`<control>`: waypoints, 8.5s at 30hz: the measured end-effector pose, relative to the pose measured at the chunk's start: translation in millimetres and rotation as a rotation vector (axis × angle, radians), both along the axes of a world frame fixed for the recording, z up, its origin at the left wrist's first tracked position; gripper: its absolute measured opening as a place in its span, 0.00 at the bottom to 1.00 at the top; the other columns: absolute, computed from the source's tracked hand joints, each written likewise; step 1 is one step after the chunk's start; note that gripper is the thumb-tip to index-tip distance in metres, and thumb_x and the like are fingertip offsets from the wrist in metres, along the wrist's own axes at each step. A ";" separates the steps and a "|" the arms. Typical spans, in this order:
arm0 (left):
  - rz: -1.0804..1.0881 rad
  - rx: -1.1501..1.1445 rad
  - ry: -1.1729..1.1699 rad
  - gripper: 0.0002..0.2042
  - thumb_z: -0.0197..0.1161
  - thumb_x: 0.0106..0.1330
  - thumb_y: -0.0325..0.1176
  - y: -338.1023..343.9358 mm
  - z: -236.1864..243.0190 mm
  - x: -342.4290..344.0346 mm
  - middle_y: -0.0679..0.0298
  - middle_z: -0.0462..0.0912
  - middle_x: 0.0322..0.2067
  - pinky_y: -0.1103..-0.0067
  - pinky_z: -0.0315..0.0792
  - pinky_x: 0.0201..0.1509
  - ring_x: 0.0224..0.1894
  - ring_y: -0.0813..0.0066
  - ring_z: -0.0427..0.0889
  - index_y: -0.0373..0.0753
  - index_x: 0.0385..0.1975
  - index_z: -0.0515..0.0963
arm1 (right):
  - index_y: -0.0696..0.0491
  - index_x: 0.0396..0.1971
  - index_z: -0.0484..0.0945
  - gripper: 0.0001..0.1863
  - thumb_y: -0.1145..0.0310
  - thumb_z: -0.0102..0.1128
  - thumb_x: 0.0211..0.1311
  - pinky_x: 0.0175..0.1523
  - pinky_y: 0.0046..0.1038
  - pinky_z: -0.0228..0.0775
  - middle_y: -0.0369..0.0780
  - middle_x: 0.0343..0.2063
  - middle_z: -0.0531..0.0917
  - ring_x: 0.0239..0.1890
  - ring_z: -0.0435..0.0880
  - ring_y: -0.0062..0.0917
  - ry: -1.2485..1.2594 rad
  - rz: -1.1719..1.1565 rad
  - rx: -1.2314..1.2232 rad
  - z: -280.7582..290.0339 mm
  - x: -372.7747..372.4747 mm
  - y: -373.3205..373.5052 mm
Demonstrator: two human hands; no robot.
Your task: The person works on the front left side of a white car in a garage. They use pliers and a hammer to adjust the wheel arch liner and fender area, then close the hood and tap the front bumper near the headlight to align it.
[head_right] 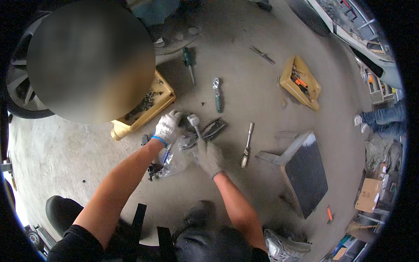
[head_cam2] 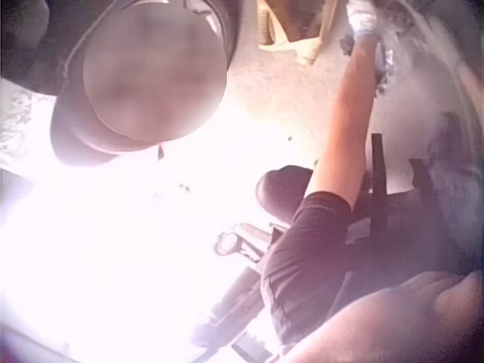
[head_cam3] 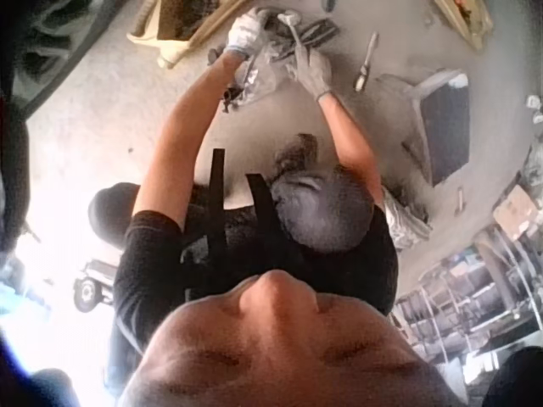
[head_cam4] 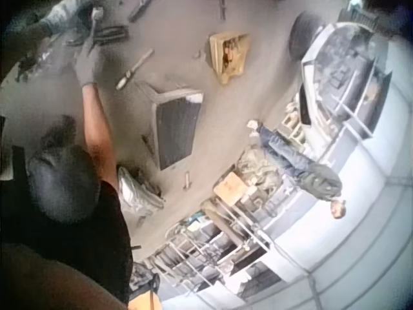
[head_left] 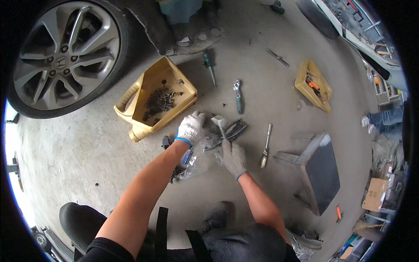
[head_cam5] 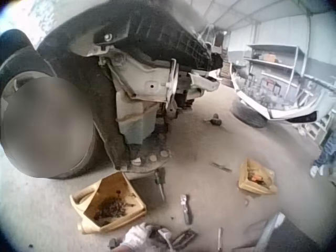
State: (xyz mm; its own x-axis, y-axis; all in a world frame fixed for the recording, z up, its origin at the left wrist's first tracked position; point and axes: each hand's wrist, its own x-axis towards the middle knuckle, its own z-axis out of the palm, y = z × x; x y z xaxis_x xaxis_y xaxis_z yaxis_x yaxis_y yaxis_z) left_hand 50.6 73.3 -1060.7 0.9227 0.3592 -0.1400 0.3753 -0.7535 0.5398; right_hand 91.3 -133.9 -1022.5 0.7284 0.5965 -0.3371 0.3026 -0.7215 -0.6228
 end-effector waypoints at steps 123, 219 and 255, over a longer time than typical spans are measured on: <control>0.252 -1.367 -0.390 0.18 0.70 0.65 0.43 -19.1 110.9 -60.9 0.66 0.80 0.32 0.77 0.76 0.43 0.35 0.76 0.79 0.34 0.45 0.78 | 0.58 0.29 0.80 0.25 0.51 0.48 0.73 0.37 0.49 0.71 0.55 0.25 0.82 0.33 0.82 0.54 -0.186 -0.623 0.039 -59.4 -60.8 -107.9; -0.048 -1.237 -0.773 0.24 0.69 0.66 0.44 205.5 375.3 -243.4 0.55 0.83 0.36 0.71 0.82 0.38 0.34 0.64 0.86 0.29 0.50 0.75 | 0.63 0.41 0.82 0.24 0.58 0.52 0.55 0.45 0.46 0.79 0.57 0.35 0.86 0.38 0.87 0.49 -0.325 0.886 -0.531 -44.7 -42.6 110.4; 0.101 -0.976 -0.695 0.24 0.66 0.68 0.35 114.4 394.6 -301.6 0.47 0.84 0.50 0.66 0.81 0.50 0.49 0.55 0.86 0.30 0.60 0.73 | 0.54 0.48 0.82 0.21 0.74 0.67 0.50 0.20 0.27 0.67 0.32 0.21 0.73 0.18 0.74 0.20 -0.940 0.844 0.805 365.8 -143.1 167.5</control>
State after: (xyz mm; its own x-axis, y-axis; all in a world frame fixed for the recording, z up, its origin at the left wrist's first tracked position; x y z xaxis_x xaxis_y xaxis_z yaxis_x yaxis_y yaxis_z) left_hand -251.0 187.7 -666.1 0.8829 0.4533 0.1227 -0.1882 0.1020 0.9768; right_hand -51.8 33.6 -656.7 -0.1573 0.7338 0.6609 0.9488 0.2979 -0.1048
